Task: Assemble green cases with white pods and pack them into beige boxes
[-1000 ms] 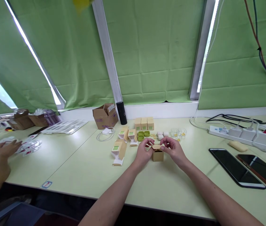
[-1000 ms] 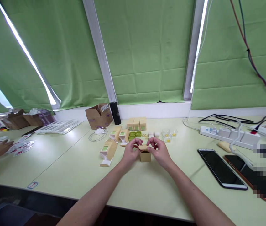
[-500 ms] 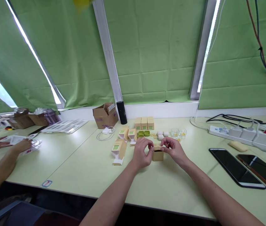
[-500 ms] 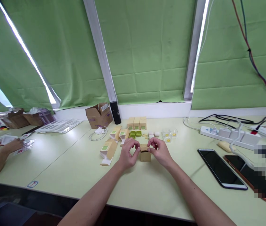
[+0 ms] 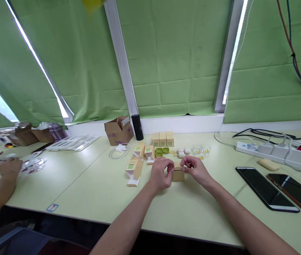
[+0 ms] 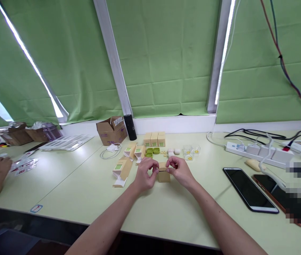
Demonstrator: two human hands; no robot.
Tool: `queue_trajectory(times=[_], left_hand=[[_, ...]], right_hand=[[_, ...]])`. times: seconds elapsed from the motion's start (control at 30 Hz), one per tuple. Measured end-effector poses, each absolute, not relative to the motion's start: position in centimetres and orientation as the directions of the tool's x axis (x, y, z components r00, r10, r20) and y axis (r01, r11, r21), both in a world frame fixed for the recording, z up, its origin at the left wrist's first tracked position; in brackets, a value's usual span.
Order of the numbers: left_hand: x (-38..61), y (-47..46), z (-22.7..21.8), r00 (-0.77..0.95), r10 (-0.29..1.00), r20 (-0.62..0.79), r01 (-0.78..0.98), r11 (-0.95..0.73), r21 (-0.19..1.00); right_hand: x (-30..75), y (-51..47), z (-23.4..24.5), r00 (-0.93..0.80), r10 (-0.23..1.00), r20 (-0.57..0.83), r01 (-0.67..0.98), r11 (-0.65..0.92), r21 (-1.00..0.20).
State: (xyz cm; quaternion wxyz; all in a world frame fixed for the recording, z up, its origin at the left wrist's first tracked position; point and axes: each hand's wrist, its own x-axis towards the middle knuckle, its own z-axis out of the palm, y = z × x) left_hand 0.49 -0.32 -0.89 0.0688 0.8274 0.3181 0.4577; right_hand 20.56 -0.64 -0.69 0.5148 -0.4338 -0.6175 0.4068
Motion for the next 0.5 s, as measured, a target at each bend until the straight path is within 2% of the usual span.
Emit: queue_trajectory(times=[0.5], left_hand=[[0.57, -0.5, -0.81, 0.393, 0.564, 0.726, 0.435, -0.81, 0.394]], right_hand=[[20.73, -0.45, -0.94, -0.159, 0.95, 0.269, 0.093, 0.286, -0.954]])
